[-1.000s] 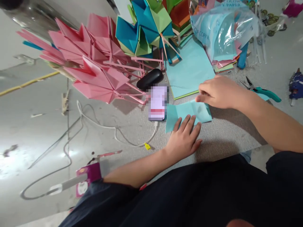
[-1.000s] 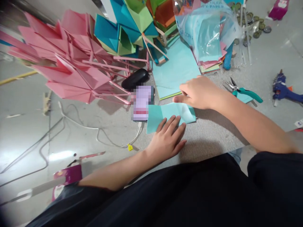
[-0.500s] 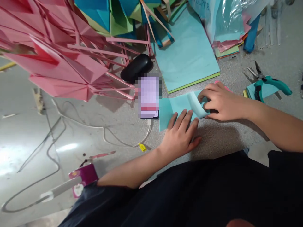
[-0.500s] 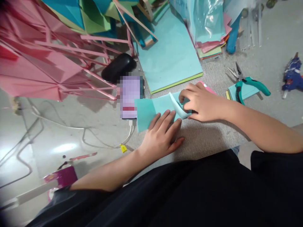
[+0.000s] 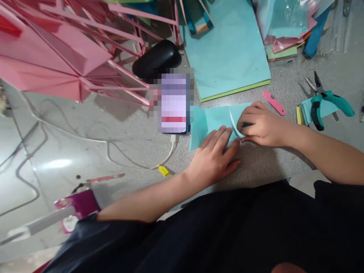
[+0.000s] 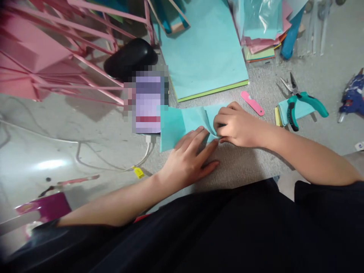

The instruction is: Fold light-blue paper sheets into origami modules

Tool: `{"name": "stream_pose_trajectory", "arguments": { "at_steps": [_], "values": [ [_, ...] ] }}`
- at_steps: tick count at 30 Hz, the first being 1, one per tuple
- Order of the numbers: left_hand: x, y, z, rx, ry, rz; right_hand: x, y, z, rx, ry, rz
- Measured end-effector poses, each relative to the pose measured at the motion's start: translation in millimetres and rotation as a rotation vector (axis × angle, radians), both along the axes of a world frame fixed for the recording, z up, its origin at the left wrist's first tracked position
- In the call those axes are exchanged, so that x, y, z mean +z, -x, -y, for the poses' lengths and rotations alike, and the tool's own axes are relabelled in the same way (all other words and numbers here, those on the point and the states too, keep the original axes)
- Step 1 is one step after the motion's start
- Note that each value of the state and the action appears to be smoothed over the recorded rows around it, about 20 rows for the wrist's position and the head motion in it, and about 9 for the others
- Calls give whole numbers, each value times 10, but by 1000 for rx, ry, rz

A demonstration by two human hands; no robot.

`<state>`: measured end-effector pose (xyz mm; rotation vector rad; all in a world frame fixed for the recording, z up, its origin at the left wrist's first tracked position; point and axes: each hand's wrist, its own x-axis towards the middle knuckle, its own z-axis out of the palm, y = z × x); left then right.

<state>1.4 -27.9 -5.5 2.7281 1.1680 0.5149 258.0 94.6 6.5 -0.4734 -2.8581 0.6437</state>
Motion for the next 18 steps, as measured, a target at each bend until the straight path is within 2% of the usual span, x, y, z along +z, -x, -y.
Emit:
{"name": "stream_pose_trajectory", "arguments": {
  "at_steps": [8,18],
  "values": [
    [56,-4,58,82,50,-110,66,34,28,-52,97,66],
    [61,-6,49,81,75,-200,112,152,92,-165,89,177]
  ]
}}
